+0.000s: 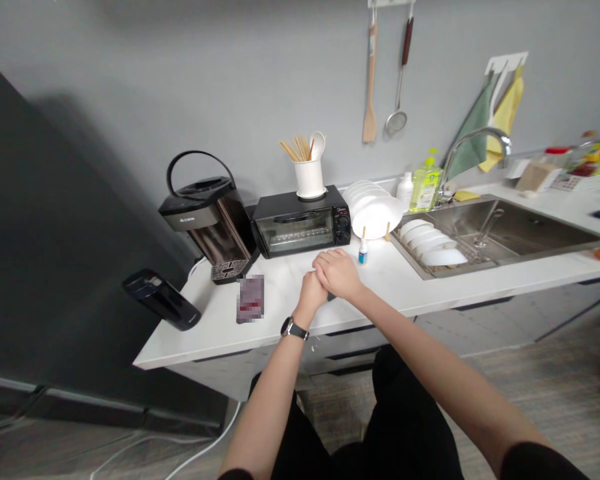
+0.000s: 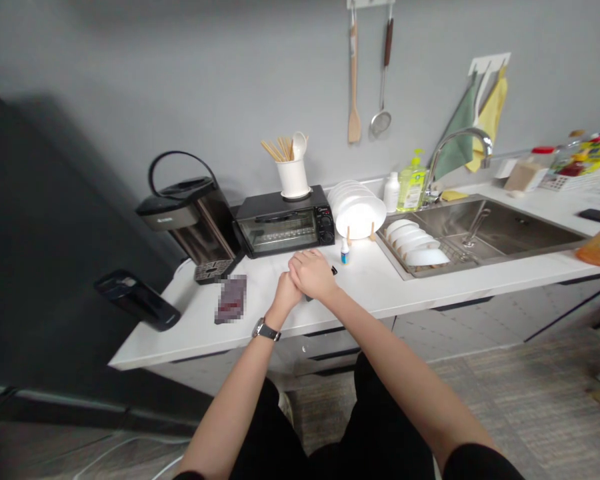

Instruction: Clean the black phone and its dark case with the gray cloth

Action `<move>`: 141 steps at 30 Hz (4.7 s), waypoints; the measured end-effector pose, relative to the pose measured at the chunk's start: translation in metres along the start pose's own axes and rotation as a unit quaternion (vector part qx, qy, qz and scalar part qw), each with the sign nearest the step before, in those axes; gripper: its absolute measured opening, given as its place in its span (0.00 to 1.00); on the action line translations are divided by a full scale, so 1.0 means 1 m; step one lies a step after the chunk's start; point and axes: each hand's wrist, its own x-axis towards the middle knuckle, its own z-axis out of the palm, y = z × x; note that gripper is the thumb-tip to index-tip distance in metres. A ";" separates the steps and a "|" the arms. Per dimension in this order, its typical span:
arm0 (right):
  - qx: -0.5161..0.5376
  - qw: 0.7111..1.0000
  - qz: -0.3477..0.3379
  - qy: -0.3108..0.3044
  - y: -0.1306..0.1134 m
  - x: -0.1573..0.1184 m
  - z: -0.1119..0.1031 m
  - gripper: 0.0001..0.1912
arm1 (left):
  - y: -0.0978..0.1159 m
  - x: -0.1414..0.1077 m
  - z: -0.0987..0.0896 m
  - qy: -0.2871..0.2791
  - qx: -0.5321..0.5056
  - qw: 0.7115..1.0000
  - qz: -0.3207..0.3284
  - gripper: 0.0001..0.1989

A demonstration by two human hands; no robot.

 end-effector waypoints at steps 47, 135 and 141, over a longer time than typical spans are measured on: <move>-0.004 0.947 0.265 -0.181 0.012 0.036 -0.024 0.26 | -0.023 -0.024 0.057 0.041 -0.319 0.946 -0.049 0.19; 0.131 0.890 0.434 0.054 0.062 -0.066 0.032 0.26 | -0.031 -0.043 0.048 -0.055 -0.328 0.931 -0.149 0.17; 0.044 0.933 0.356 0.028 0.023 -0.062 0.039 0.22 | -0.028 -0.045 0.042 -0.069 -0.242 0.961 -0.113 0.12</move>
